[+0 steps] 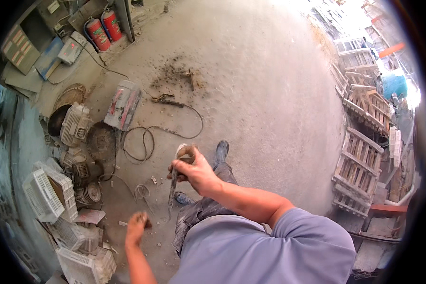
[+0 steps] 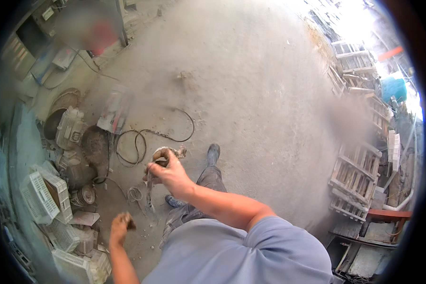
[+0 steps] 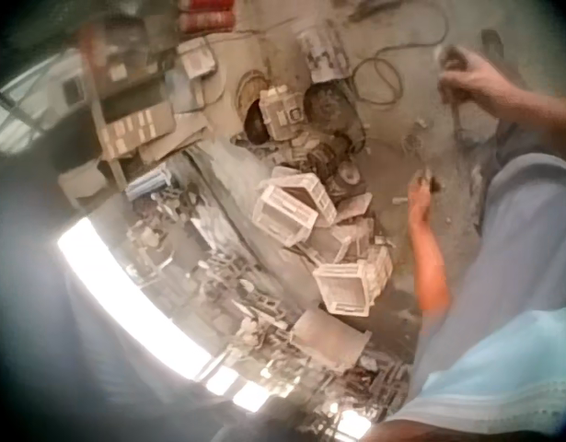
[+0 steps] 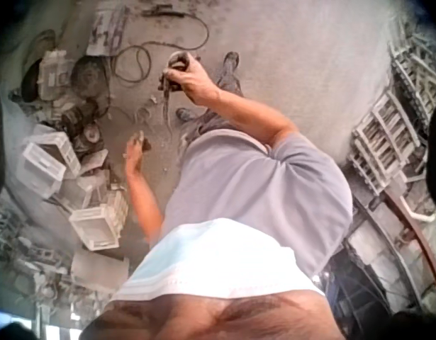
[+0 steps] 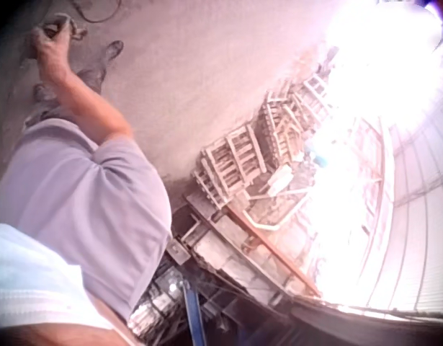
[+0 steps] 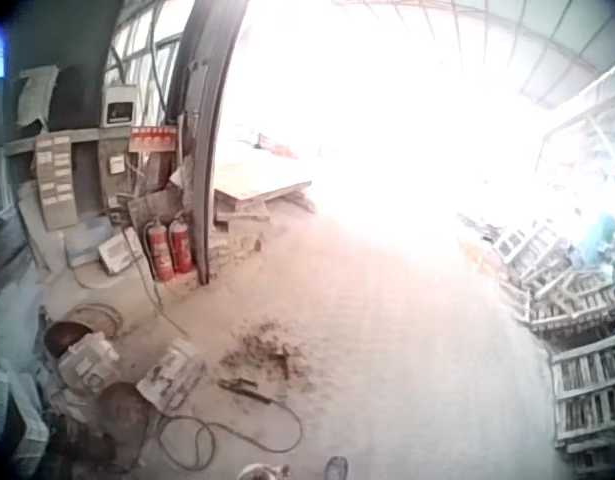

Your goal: The person moves a plastic basket and then welds a metal piece on the floor using a welding torch. Sparks are visible during the welding process.

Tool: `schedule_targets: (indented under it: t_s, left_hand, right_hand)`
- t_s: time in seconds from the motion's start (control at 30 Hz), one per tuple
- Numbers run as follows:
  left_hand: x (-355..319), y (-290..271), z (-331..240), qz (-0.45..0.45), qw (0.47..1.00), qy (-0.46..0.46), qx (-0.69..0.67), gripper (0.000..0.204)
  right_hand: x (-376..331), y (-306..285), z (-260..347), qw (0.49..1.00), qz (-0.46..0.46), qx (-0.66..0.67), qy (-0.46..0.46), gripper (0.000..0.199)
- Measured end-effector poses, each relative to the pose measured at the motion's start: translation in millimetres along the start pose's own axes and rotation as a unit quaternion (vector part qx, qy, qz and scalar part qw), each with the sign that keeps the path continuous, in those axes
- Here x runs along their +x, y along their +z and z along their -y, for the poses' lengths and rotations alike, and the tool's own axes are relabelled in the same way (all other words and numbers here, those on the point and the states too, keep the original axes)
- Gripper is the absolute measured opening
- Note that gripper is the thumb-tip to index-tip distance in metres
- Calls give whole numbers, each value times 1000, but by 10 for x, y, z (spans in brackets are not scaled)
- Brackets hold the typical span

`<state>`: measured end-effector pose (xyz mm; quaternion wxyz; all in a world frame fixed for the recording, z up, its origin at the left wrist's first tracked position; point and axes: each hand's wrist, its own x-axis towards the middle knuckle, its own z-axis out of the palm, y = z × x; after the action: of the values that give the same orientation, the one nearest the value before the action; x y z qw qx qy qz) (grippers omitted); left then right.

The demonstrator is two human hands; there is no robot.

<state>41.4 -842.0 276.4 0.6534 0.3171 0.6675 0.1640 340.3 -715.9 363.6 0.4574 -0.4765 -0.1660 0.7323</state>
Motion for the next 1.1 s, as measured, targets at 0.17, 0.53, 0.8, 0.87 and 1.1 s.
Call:
schedule_targets:
  t_s: [0.17,0.53,0.8,0.87,1.1]
  left_hand:
    - [976,628,-1619,-13,996,88,-2,39]
    - [1707,1695,-3066,-46,993,-95,-53,42]
    - [1991,1529,-3233,-127,977,-171,-15,49]
    - [2058,1454,-3229,-121,975,-182,-27,54]
    - [2825,1748,-3444,71,936,-336,-77,59]
  right_hand:
    - [253,-265,503,995,60,-55,-63,27]
    - [1030,-937,1487,952,229,-203,-21,19]
    - [1411,-959,1737,918,294,-262,-53,23]
    - [1450,-930,1792,918,304,-249,-60,26]
    - [1632,-1024,1720,897,324,-289,-81,27]
